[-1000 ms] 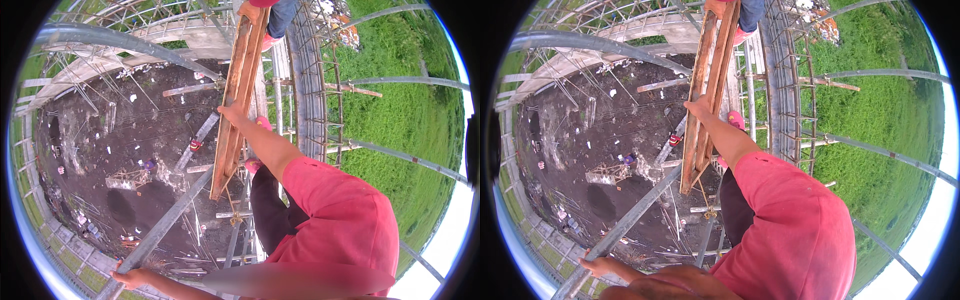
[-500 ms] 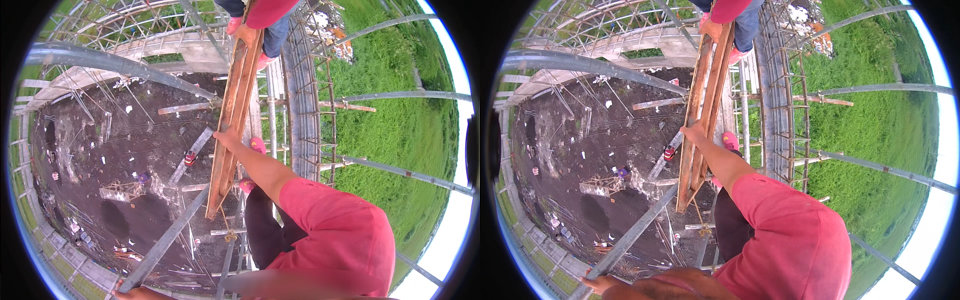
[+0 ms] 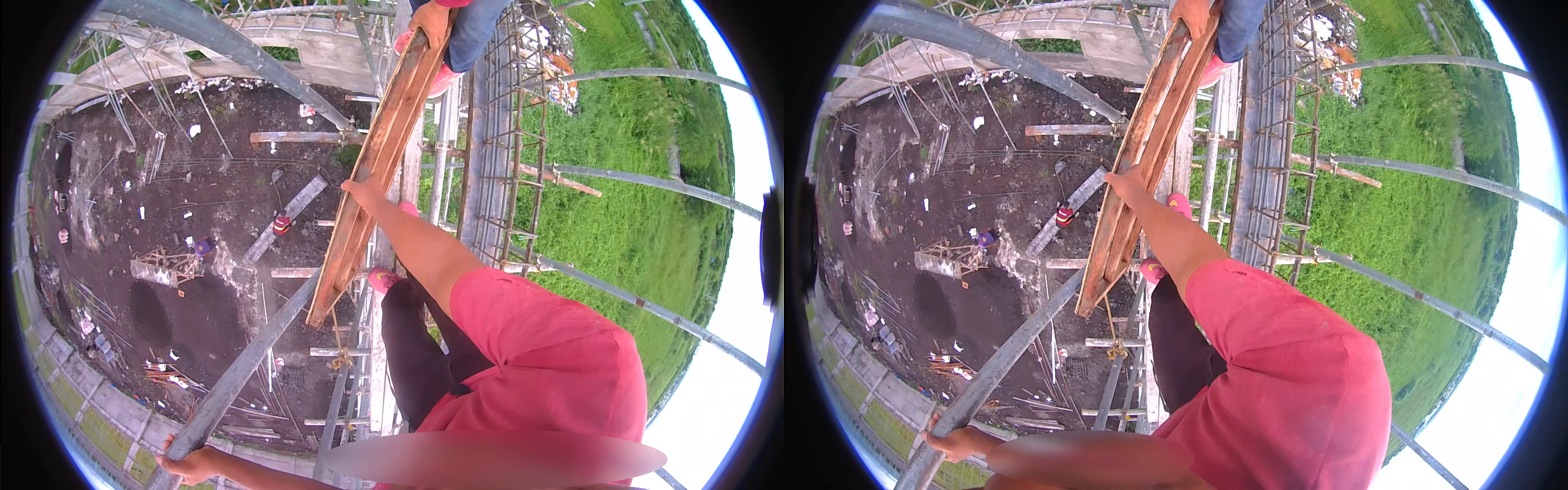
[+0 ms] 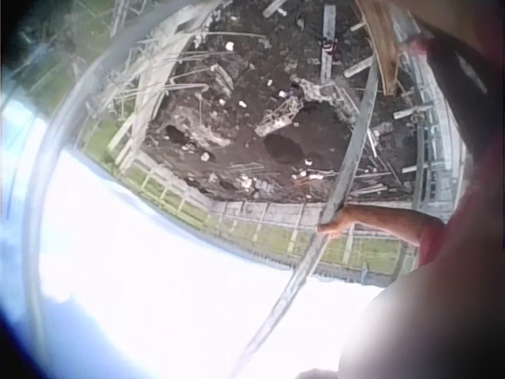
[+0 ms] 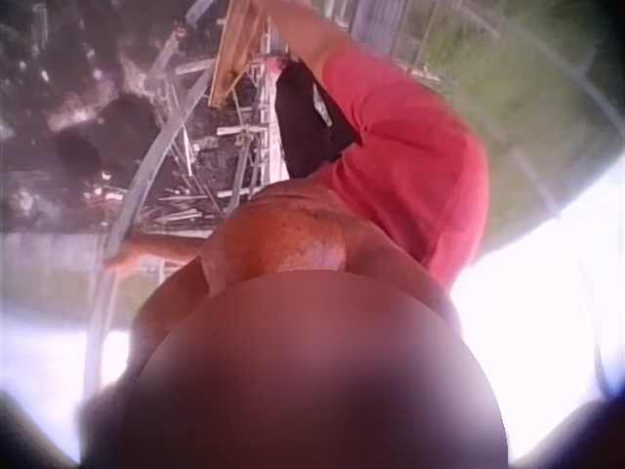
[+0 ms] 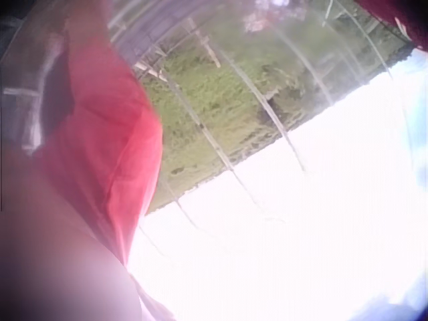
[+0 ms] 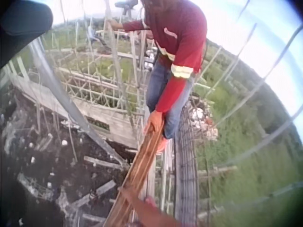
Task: The person climbs a metal scaffolding structure and, together with a coworker, lifts and positions a long wooden plank onto the scaffolding frame. They adjust the plank's position to secure it in place.
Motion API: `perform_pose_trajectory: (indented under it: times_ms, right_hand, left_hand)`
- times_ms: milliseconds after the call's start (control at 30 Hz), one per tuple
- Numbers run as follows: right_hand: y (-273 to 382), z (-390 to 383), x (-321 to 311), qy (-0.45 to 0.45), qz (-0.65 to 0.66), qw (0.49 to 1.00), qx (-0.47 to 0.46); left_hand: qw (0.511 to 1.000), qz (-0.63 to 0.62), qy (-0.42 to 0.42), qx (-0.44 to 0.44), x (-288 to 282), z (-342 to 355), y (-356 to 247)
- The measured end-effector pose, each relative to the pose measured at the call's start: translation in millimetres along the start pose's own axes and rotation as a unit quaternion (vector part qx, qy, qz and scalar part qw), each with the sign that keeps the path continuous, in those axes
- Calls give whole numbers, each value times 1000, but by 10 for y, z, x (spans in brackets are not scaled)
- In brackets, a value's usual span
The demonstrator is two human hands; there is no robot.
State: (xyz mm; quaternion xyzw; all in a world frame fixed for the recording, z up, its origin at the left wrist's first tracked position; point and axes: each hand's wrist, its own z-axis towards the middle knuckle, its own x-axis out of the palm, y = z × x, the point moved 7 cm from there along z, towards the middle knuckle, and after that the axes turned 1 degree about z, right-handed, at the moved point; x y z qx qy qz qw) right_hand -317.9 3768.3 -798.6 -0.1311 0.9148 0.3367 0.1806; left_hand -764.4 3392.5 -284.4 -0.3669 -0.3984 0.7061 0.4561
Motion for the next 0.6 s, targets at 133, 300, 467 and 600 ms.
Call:
perform_pose_trajectory:
  times_ms: [133, 300, 467, 600]
  right_hand:
    - [-39, 34, 104, -12, 4, 1000, 9]
    - [-105, 166, 166, 37, 13, 997, 67]
    - [-58, 79, 235, 131, 68, 985, 91]
    - [398, -71, 642, 94, 91, 989, 75]
  left_hand:
    - [999, -31, -4, 18, -17, 77, 32]
    - [997, -82, 3, 12, -2, 101, 89]
    - [999, -36, 22, 20, -15, -52, 34]
    - [999, -23, 13, 22, 4, -79, -167]
